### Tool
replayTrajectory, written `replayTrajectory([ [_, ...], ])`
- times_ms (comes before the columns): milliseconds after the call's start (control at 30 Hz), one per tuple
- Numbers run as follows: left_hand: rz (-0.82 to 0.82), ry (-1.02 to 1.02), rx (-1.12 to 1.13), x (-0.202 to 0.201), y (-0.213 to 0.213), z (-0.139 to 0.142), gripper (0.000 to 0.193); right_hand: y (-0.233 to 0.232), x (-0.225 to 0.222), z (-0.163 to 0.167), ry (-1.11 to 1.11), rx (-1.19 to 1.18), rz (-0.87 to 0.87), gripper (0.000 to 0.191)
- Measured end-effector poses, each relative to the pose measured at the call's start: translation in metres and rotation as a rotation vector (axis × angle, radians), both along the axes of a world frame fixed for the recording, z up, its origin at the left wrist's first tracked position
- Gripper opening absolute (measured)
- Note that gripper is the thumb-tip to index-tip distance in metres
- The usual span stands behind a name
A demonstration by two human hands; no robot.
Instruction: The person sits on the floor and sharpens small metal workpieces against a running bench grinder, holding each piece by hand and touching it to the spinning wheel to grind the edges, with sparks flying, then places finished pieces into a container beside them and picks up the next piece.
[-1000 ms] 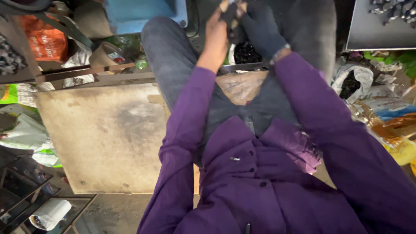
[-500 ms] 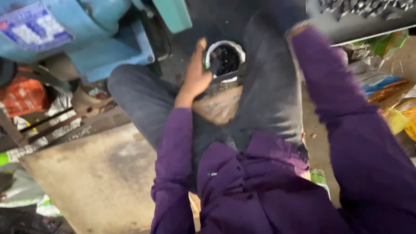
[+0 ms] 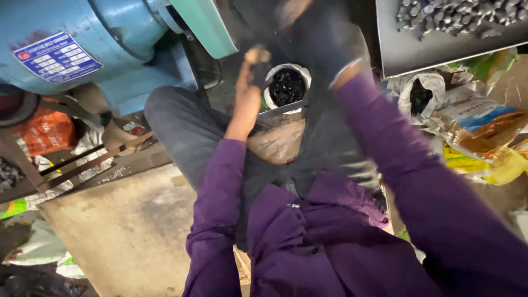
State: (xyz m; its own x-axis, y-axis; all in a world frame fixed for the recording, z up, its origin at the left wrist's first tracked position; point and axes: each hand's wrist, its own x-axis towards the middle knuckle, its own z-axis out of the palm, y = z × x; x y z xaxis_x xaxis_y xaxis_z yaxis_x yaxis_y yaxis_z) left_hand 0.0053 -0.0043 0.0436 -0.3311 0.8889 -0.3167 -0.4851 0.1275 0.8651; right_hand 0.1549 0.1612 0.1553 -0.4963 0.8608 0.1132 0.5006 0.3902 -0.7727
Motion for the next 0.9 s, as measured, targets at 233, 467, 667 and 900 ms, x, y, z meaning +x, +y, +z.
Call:
replayTrajectory([
  [233,0.196,-0.196,-0.041,-0.019,-0.022,0.018,0.04,-0.102,-0.028,-0.05,0.615,-1.592,0.153,0.017],
  [467,0.151,-0.541,0.142,-0.026,-0.01,-0.014,0.034,-0.082,-0.044,-0.053,0.813,-1.703,0.132,0.017],
  [667,0.172,-0.575,0.111,-0.028,0.002,-0.008,0.031,-0.064,-0.062,-0.094,0.912,-1.818,0.199,0.009],
  [900,0.138,-0.462,0.142,-0.031,-0.003,0.0,0.035,-0.075,-0.044,-0.087,0.614,-1.017,0.313,0.018],
])
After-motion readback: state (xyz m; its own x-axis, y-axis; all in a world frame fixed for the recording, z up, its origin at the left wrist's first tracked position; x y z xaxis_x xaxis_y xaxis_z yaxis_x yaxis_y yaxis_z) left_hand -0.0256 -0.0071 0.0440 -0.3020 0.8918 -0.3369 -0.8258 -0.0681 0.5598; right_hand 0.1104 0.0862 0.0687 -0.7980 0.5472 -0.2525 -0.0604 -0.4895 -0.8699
